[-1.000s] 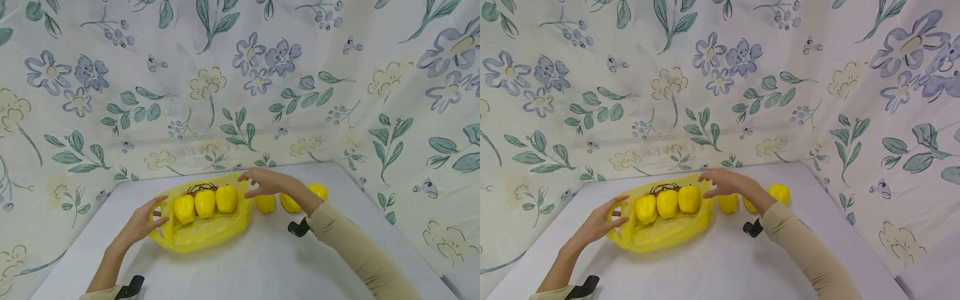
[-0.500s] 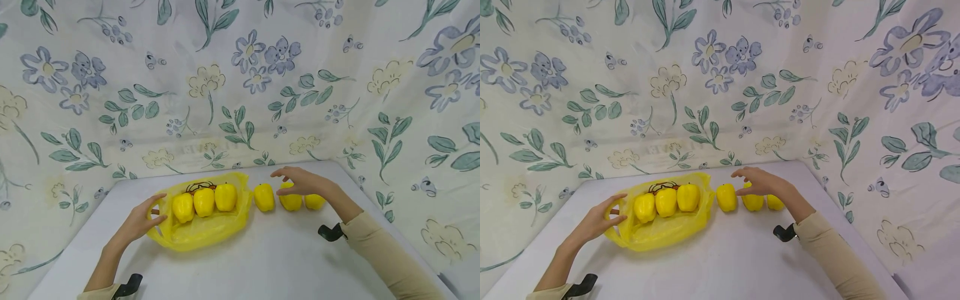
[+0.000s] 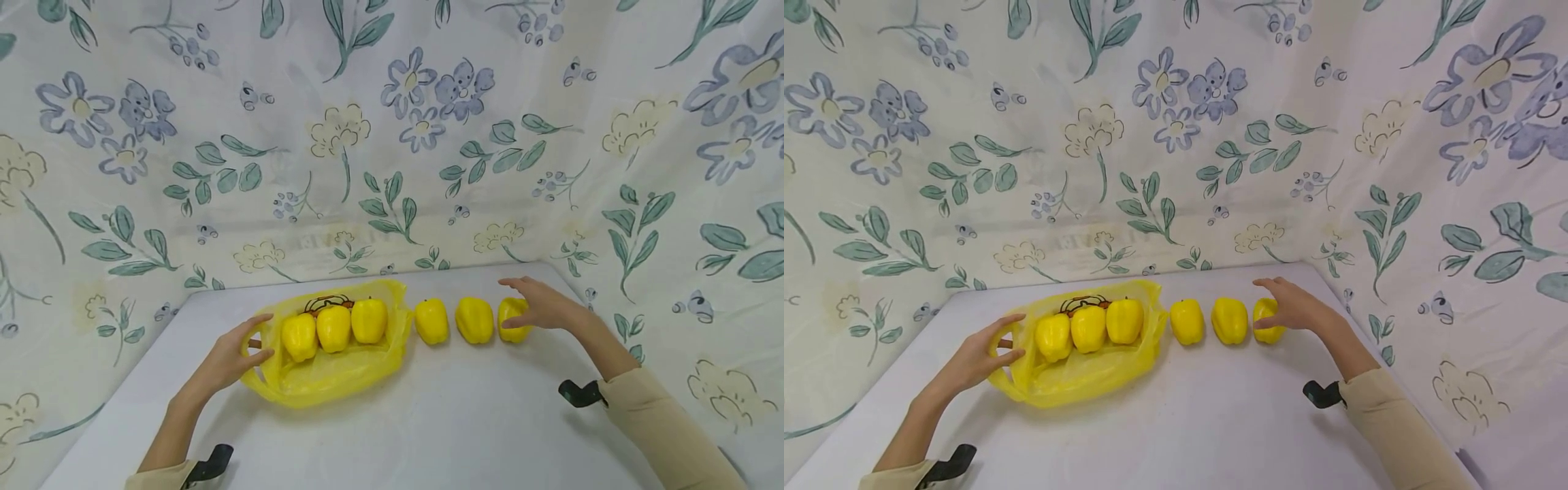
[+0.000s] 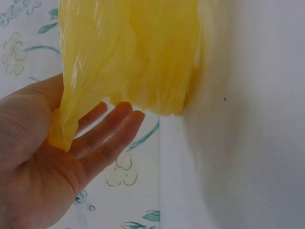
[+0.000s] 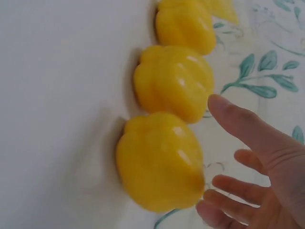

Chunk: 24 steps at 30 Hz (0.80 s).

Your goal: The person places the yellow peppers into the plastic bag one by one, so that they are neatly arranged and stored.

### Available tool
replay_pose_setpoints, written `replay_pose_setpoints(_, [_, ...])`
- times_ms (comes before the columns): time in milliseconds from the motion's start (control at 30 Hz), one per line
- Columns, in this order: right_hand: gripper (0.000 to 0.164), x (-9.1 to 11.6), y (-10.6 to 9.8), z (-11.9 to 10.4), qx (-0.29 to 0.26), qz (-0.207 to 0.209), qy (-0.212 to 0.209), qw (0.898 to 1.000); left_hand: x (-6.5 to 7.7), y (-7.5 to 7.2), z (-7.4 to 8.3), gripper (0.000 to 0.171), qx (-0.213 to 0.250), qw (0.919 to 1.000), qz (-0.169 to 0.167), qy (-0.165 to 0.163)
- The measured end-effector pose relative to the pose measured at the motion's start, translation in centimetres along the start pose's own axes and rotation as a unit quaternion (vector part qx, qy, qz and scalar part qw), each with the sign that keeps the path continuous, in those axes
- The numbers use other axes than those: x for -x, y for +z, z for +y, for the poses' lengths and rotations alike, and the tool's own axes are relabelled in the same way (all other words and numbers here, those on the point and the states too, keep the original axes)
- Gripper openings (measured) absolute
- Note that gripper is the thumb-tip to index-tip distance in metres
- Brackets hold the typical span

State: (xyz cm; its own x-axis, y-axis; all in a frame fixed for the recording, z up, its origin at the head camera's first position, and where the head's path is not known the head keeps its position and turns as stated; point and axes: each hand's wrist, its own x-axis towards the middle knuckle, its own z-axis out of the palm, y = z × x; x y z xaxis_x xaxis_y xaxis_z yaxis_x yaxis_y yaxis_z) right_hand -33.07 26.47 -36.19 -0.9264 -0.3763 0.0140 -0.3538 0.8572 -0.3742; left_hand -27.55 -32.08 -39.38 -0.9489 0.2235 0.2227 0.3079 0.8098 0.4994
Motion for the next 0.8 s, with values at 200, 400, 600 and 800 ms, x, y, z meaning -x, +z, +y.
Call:
replay_pose_setpoints(200, [0.096,0.3,1.3,1.3,0.006,-0.008,0.025,1.000,0.0,0.1,0.1,0.069,0.001,1.0000,-0.002,-0.008])
replay_pose_setpoints(400, [0.093,0.5,2.0,1.9,0.005,-0.009,0.014,1.000,0.0,0.1,0.1,0.069,0.002,1.0000,0.001,-0.008])
replay_pose_setpoints(600, [0.087,0.7,2.6,2.3,0.009,0.003,0.009,1.000,-0.1,0.2,0.1,0.068,0.000,1.0000,0.003,-0.004])
replay_pose_setpoints(800, [0.086,0.7,2.9,2.4,0.008,0.014,0.010,1.000,0.0,0.2,0.1,0.068,0.003,1.0000,-0.001,-0.006])
